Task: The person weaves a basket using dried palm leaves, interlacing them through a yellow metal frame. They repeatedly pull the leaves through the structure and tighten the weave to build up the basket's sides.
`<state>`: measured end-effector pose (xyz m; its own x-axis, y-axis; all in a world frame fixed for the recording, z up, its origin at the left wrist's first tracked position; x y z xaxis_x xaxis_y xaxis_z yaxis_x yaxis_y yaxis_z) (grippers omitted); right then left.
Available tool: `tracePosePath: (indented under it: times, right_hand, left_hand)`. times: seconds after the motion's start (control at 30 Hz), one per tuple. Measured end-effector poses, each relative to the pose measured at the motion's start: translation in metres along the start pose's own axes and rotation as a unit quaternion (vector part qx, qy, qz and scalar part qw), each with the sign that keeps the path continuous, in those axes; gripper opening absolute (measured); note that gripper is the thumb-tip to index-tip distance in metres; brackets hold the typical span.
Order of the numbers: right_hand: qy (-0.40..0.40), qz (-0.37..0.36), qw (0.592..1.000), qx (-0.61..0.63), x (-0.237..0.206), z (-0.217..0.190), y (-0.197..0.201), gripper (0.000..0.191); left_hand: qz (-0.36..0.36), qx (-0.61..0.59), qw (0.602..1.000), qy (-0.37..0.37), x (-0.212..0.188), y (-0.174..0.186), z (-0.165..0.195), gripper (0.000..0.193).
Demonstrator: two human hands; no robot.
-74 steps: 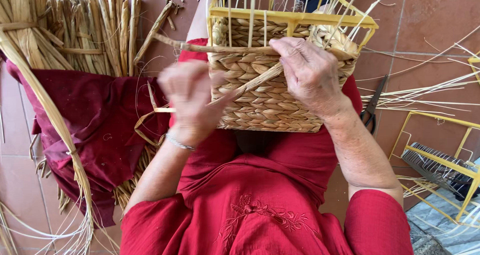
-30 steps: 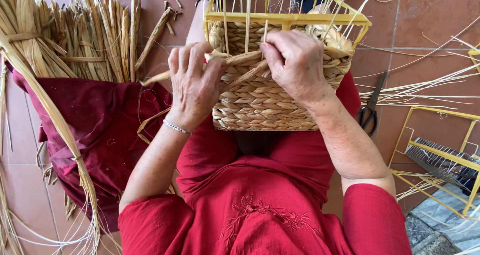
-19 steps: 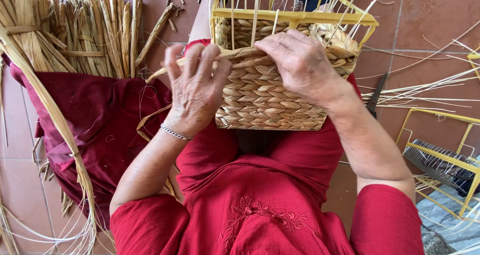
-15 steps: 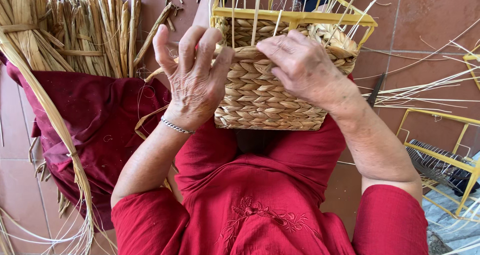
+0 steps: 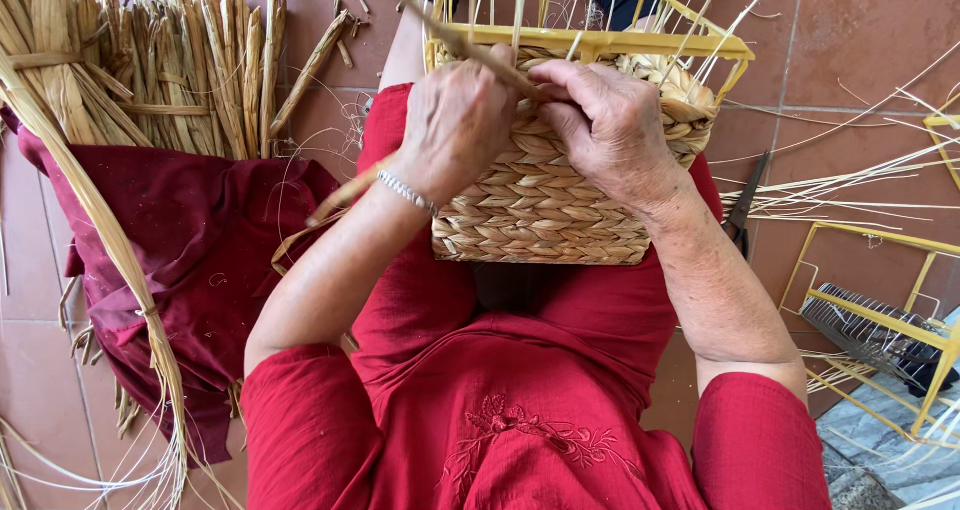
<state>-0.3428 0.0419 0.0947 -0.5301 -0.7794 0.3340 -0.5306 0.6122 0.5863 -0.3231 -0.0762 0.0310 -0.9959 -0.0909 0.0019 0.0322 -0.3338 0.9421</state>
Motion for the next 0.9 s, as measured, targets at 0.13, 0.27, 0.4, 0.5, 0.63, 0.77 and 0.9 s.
tracePosePath:
  times: [0.13,0.27,0.4,0.5,0.63,0.77,0.9]
  right_hand:
    - [-0.004,0.023,1.000,0.006,-0.002,0.004,0.001,0.028]
    - [-0.013,0.042,0.999,0.026,-0.001,0.016,-0.006,0.016]
    - [0.052,0.033,0.994,-0.093,0.003,0.007,-0.024,0.010]
    - [0.102,-0.010,0.980,-0.172,0.002,-0.004,-0.036,0.015]
    - [0.062,-0.055,0.985,-0.148,-0.001,-0.002,-0.038,0.013]
    - [0.050,-0.008,0.991,-0.124,0.009,-0.003,-0.035,0.002]
    - [0.028,0.024,0.986,-0.161,0.018,-0.001,-0.038,0.008]
  left_hand:
    - [0.170,-0.156,0.971,-0.055,-0.015,0.021,-0.007,0.010]
    - [0.196,-0.262,0.943,-0.064,-0.056,0.025,-0.003,0.007]
    - [0.259,-0.186,0.931,-0.178,-0.087,0.048,0.034,0.013]
    - [0.296,-0.062,0.938,-0.172,-0.087,0.066,0.031,0.026]
    - [0.358,0.115,0.924,-0.076,-0.082,0.087,-0.010,0.034]
    - [0.214,-0.019,0.976,-0.013,-0.063,0.042,-0.056,0.023]
    - [0.128,-0.364,0.920,0.065,-0.060,-0.024,-0.127,0.024]
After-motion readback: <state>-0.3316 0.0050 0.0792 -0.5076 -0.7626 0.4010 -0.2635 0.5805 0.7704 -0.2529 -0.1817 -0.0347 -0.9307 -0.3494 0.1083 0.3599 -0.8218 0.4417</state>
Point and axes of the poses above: each hand's wrist, its own x-axis towards the middle knuckle, its own y-axis out of the back of the hand, z = x × y, the point moved 10 cm from there along x, towards the middle knuckle, and after that the axes turned 13 degrees about x, right-handed, at the moved point
